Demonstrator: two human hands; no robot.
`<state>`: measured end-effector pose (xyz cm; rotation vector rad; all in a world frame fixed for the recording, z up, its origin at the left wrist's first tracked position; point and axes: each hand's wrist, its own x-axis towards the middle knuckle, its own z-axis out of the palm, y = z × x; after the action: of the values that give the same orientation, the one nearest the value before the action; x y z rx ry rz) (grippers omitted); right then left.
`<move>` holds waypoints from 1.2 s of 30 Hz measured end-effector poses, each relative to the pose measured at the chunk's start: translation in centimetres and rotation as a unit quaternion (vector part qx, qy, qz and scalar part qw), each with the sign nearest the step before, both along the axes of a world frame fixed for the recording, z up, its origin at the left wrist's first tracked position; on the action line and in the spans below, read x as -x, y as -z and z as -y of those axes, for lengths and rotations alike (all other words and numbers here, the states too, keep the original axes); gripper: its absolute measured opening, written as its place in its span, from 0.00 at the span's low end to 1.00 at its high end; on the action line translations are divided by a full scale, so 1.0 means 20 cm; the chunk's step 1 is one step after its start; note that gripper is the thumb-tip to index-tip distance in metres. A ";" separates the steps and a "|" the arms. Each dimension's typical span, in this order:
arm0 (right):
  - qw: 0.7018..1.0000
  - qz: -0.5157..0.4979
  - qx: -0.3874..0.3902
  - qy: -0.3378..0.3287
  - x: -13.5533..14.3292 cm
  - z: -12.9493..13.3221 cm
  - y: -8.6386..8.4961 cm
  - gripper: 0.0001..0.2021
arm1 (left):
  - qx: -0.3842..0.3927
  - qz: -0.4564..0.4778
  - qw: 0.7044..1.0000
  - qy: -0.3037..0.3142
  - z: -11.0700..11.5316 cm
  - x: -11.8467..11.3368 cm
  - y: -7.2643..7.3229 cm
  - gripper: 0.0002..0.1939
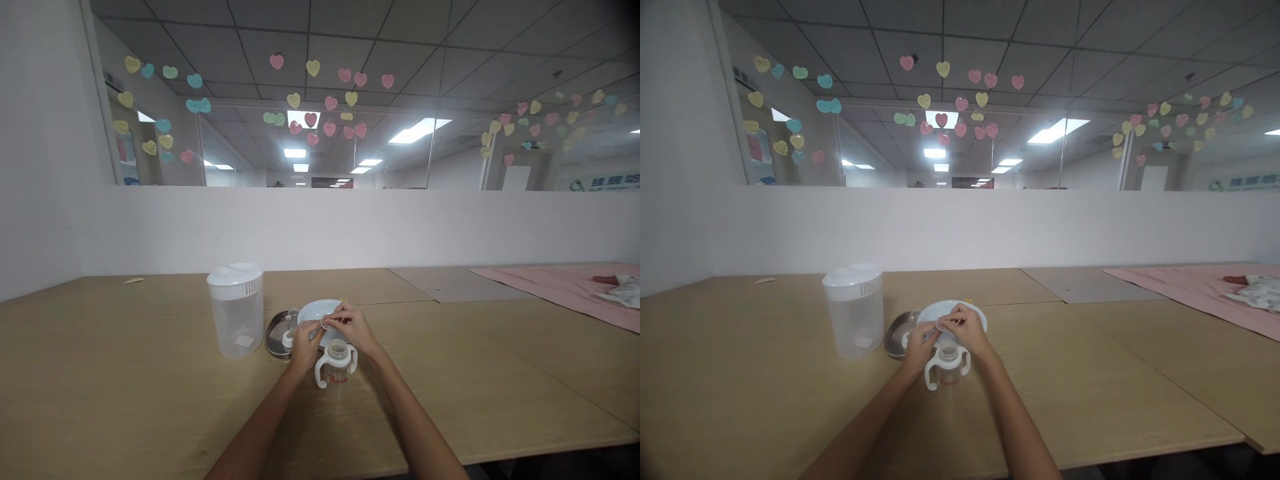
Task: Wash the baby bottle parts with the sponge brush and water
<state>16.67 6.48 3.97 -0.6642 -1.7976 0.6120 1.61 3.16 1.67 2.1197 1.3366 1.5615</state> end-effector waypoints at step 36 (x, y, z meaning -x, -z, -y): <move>0.817 -0.113 -0.409 0.390 0.02 0.31 -0.15 0.10 | -0.160 -0.100 0.980 -0.063 0.01 -0.05 -0.01 0.15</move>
<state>16.20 0.25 7.00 -0.6010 -1.2133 -0.6058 2.52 2.92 1.95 2.4839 1.3837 1.7552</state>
